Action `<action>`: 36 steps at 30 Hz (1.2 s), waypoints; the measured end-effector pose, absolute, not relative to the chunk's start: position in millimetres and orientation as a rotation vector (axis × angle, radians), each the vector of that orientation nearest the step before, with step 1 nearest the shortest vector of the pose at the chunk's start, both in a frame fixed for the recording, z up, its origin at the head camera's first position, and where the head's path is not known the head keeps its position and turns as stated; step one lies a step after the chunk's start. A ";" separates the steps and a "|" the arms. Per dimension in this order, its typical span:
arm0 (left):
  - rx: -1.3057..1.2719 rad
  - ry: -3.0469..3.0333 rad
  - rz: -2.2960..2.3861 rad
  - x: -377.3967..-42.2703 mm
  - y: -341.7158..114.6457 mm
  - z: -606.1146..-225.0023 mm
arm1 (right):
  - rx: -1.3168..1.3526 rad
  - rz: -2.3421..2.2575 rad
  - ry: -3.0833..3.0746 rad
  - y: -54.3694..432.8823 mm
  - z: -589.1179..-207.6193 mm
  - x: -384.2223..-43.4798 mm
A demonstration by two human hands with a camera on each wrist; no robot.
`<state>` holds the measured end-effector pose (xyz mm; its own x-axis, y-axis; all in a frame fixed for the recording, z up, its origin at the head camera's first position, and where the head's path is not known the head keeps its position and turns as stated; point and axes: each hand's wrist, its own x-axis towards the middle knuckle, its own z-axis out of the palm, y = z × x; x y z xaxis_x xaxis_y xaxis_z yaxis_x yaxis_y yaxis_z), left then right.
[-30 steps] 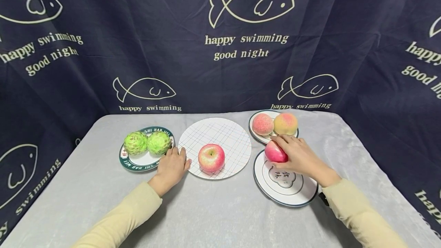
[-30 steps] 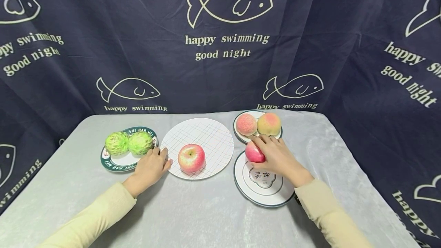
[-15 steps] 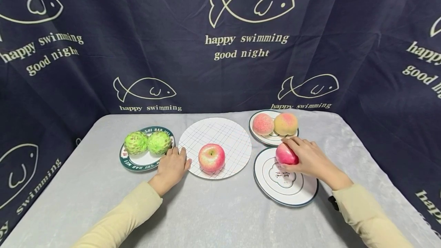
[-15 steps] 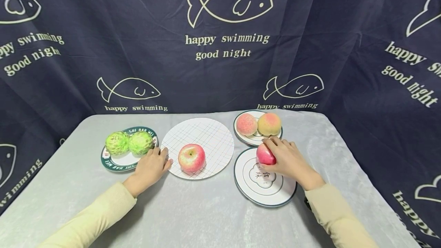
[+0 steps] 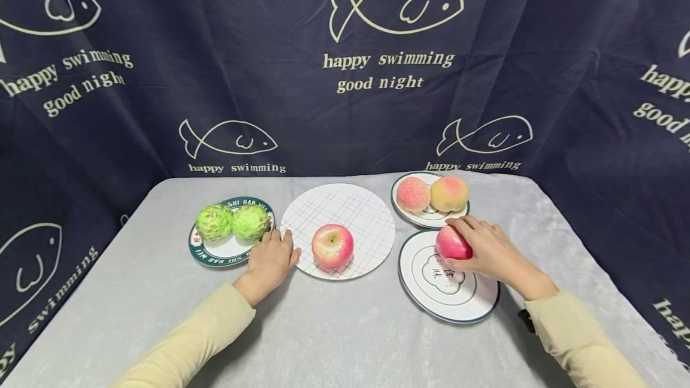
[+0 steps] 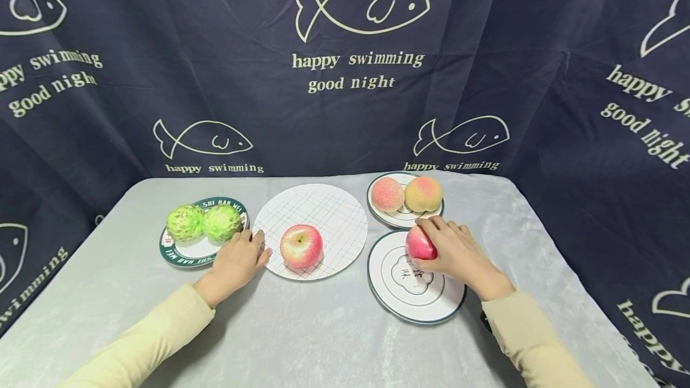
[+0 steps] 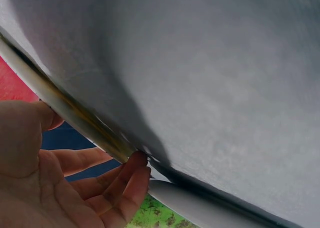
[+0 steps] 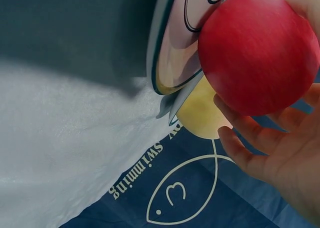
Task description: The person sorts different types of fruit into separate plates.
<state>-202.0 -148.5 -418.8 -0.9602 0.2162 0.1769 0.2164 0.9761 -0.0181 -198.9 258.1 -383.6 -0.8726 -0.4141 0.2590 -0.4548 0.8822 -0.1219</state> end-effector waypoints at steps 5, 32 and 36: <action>-0.321 -2.957 -0.006 -201.9 -148.4 -418.2 | 0.653 0.254 -2.834 258.0 -383.0 -198.1; -0.314 -2.962 0.011 -203.6 -149.1 -420.1 | 0.688 0.230 -2.850 256.7 -385.1 -196.9; -0.316 -2.960 0.007 -203.2 -149.2 -419.9 | 0.676 0.237 -2.848 257.5 -385.2 -197.1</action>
